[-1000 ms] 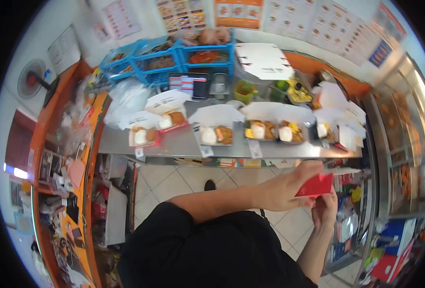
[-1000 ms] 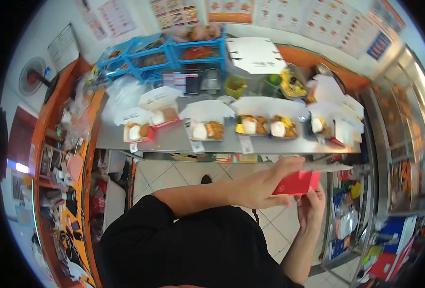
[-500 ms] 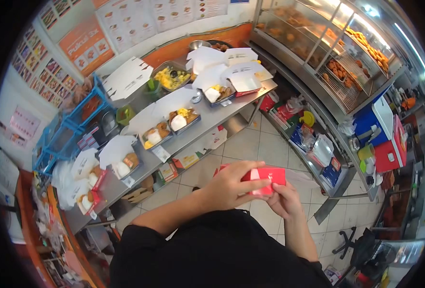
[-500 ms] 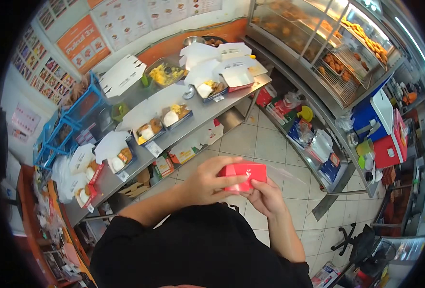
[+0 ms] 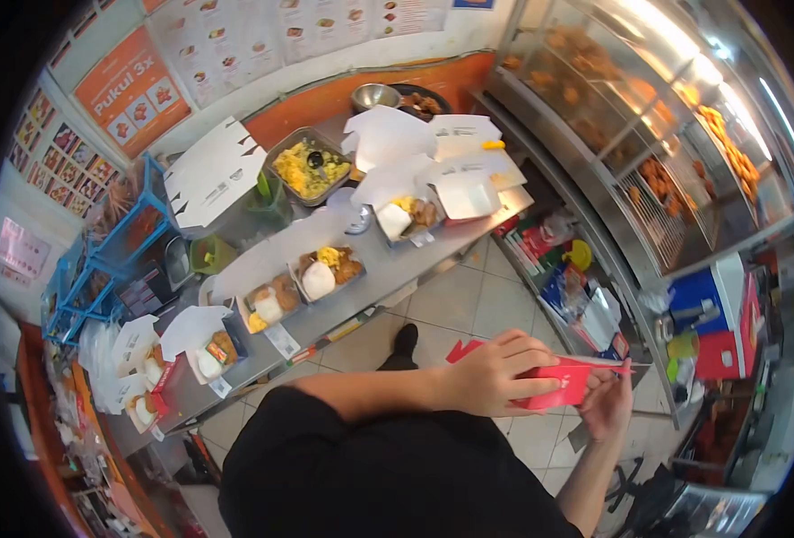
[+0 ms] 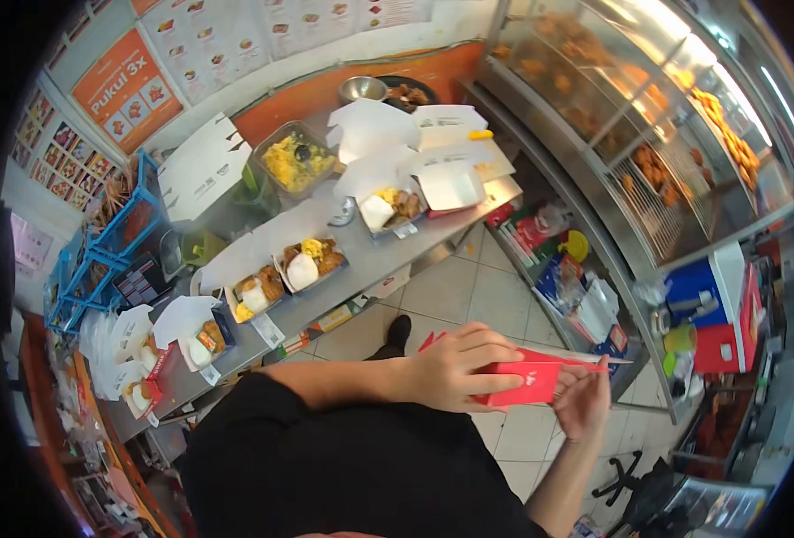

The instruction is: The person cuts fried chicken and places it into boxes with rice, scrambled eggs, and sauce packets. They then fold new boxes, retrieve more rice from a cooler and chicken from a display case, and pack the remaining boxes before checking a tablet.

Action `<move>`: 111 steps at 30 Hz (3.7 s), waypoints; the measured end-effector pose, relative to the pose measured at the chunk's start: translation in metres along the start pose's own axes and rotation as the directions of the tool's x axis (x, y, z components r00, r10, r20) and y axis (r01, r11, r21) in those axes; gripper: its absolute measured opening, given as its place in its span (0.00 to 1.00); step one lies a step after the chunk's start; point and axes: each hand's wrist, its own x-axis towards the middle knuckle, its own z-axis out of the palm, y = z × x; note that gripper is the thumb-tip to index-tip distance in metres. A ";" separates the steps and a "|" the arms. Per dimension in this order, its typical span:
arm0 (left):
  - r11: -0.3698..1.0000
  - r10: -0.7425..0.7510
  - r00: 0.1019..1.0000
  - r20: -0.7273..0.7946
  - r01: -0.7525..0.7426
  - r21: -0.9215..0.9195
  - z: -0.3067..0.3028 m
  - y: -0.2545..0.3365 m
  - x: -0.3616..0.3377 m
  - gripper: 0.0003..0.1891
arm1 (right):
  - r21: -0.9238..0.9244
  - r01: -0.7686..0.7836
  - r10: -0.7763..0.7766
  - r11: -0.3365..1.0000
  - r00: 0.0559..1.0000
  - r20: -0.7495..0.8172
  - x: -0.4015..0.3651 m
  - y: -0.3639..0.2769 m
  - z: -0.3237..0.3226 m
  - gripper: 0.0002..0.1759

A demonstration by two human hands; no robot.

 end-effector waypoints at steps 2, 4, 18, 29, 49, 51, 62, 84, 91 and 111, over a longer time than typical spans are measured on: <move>0.997 0.067 0.995 -0.079 -0.069 -0.027 -0.002 -0.038 0.016 0.27 | 0.196 0.048 -0.041 0.979 0.998 -0.040 0.020 -0.022 -0.027 0.27; 0.996 0.084 0.993 -0.080 -0.087 -0.035 -0.016 -0.075 0.042 0.26 | -0.188 0.200 -0.230 0.962 0.961 -0.155 0.047 -0.032 0.023 0.21; 0.976 0.170 0.929 -0.330 -0.205 -0.073 0.009 -0.218 0.124 0.25 | -0.095 0.563 -0.555 0.821 0.749 -0.362 0.223 -0.023 0.128 0.24; -0.277 -0.794 -0.030 0.607 0.907 -0.317 0.065 -0.422 0.102 0.24 | -0.842 0.445 0.244 -0.304 0.891 0.382 0.274 -0.077 0.003 0.21; 0.407 -0.772 0.498 0.394 0.865 -0.294 0.151 -0.352 0.153 0.36 | -0.927 -0.202 0.871 0.317 0.449 0.200 0.492 -0.208 -0.145 0.17; 0.444 -0.807 0.506 0.303 0.860 -0.254 0.167 -0.353 0.160 0.37 | -0.883 -0.389 0.921 0.263 0.374 0.110 0.496 -0.233 -0.126 0.19; 0.557 -0.728 0.646 -0.230 0.753 0.351 0.202 -0.364 0.201 0.21 | -0.978 0.203 0.626 -0.054 0.770 0.125 0.480 -0.269 -0.093 0.15; 0.174 -0.800 0.240 0.549 0.970 -0.170 0.146 -0.400 0.223 0.14 | -0.722 0.670 -0.007 0.174 0.734 0.679 0.462 -0.277 -0.128 0.14; 0.118 -0.849 0.212 0.484 0.969 -0.216 0.151 -0.383 0.215 0.13 | -0.887 0.394 -0.105 0.242 0.919 0.379 0.501 -0.232 -0.102 0.09; 0.546 -0.725 0.661 -0.195 0.724 0.422 0.140 -0.399 0.183 0.20 | -0.327 -0.068 0.109 0.943 0.988 0.108 0.693 -0.152 -0.148 0.26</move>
